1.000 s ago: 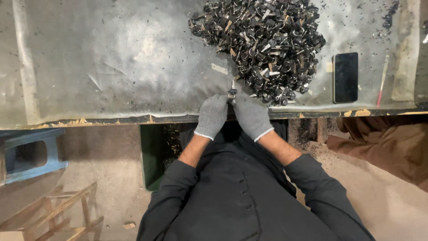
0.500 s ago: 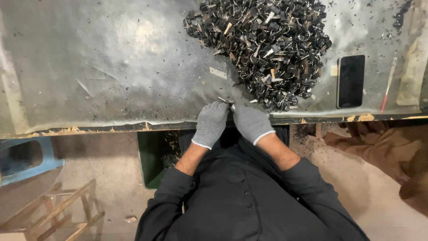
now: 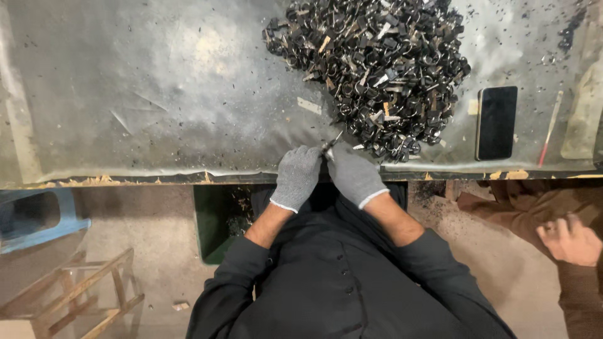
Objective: The person sits at a workbench in front of a large pile of small black metal clips. Wearing gray gloves, they pick up clips one at a time from the pile, handle and separate each piece with both hands, and drop the pieces into a green bin below the table edge.
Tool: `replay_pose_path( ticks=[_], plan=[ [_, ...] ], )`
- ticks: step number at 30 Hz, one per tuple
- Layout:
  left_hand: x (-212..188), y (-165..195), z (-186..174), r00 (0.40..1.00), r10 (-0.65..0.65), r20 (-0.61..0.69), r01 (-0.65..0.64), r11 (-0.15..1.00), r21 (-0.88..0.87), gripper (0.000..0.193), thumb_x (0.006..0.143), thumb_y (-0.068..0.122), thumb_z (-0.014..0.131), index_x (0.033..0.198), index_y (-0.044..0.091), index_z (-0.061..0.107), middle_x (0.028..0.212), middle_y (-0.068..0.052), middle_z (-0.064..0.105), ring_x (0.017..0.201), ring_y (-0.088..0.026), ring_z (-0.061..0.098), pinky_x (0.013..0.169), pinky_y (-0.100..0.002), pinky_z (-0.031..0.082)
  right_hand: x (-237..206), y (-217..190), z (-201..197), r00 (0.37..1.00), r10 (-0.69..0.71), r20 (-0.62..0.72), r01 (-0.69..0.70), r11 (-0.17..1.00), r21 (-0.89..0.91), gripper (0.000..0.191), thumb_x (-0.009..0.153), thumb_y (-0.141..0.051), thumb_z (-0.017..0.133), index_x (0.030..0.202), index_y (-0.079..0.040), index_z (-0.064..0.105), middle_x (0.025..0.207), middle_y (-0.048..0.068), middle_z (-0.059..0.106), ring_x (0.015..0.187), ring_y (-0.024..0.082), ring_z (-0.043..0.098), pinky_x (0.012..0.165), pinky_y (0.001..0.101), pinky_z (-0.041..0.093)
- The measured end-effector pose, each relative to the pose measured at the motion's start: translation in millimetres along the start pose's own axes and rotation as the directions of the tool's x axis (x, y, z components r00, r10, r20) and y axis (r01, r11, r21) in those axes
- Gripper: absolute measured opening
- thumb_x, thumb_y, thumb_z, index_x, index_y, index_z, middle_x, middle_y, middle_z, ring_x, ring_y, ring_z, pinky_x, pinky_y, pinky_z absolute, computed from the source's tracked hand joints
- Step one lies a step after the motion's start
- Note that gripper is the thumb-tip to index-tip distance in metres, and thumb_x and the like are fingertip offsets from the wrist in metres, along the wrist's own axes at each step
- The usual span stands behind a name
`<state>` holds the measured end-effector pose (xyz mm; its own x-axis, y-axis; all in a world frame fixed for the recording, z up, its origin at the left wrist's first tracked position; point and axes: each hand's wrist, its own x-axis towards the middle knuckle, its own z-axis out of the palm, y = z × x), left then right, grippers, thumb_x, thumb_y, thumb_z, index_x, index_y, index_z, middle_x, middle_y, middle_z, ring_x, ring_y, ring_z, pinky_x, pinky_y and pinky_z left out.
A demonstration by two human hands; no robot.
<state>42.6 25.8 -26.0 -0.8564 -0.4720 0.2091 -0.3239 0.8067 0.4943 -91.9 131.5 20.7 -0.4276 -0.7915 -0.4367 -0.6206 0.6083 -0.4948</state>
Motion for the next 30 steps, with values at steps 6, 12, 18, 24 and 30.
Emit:
replay_pose_path(
  ticks=[6, 12, 18, 24, 30],
  plan=[
    [1.7, 3.7, -4.2, 0.999, -0.020, -0.031, 0.022, 0.998, 0.054, 0.023, 0.084, 0.012, 0.071, 0.107, 0.009, 0.068, 0.089, -0.012, 0.062, 0.084, -0.034, 0.063, 0.074, -0.046, 0.049, -0.7, 2.3, 2.9, 0.983, -0.128, -0.133, 0.121, 0.991, -0.065, 0.045, 0.094, -0.022, 0.061, 0.126, 0.007, 0.050, 0.089, 0.024, 0.071, 0.072, 0.042, 0.072, 0.062, 0.0516, 0.056],
    [2.0, -2.9, -7.6, 0.992, -0.102, -0.070, 0.086, 0.977, -0.195, 0.037, 0.085, 0.004, 0.068, 0.122, 0.006, 0.066, 0.093, -0.012, 0.067, 0.090, -0.033, 0.066, 0.081, -0.045, 0.053, -15.0, 5.1, 10.1, 0.915, -0.325, -0.237, 0.223, 0.901, -0.371, 0.015, 0.096, -0.017, 0.061, 0.105, -0.006, 0.062, 0.087, 0.013, 0.070, 0.070, 0.027, 0.074, 0.051, 0.0410, 0.057],
    [-0.1, -1.2, -2.5, 0.999, 0.004, -0.032, -0.008, 0.995, -0.096, 0.043, 0.081, -0.002, 0.064, 0.123, 0.009, 0.067, 0.093, -0.011, 0.067, 0.090, -0.033, 0.068, 0.081, -0.046, 0.055, -2.2, 1.5, 17.5, 0.937, -0.267, -0.224, 0.216, 0.949, -0.228, 0.021, 0.096, -0.015, 0.062, 0.112, -0.002, 0.059, 0.091, 0.018, 0.070, 0.072, 0.032, 0.073, 0.058, 0.0435, 0.058],
    [-3.5, 3.8, -5.8, 0.969, -0.244, -0.030, 0.229, 0.940, -0.253, 0.034, 0.083, 0.012, 0.075, 0.114, 0.006, 0.065, 0.088, -0.010, 0.068, 0.085, -0.033, 0.066, 0.073, -0.047, 0.052, 8.5, 17.6, -2.0, 0.972, -0.214, -0.095, 0.226, 0.964, 0.141, 0.034, 0.099, -0.025, 0.061, 0.120, 0.001, 0.054, 0.087, 0.025, 0.071, 0.075, 0.043, 0.071, 0.064, 0.0509, 0.057],
    [-6.4, 7.5, -6.3, 0.991, -0.094, -0.096, 0.096, 0.995, 0.018, 0.016, 0.083, 0.015, 0.072, 0.097, 0.011, 0.067, 0.086, -0.010, 0.065, 0.079, -0.033, 0.066, 0.067, -0.046, 0.052, -11.9, 19.3, 17.9, 0.963, -0.209, -0.167, 0.164, 0.954, -0.250, 0.023, 0.097, -0.015, 0.059, 0.114, 0.000, 0.058, 0.084, 0.019, 0.071, 0.064, 0.035, 0.073, 0.050, 0.0443, 0.059]
  ],
)
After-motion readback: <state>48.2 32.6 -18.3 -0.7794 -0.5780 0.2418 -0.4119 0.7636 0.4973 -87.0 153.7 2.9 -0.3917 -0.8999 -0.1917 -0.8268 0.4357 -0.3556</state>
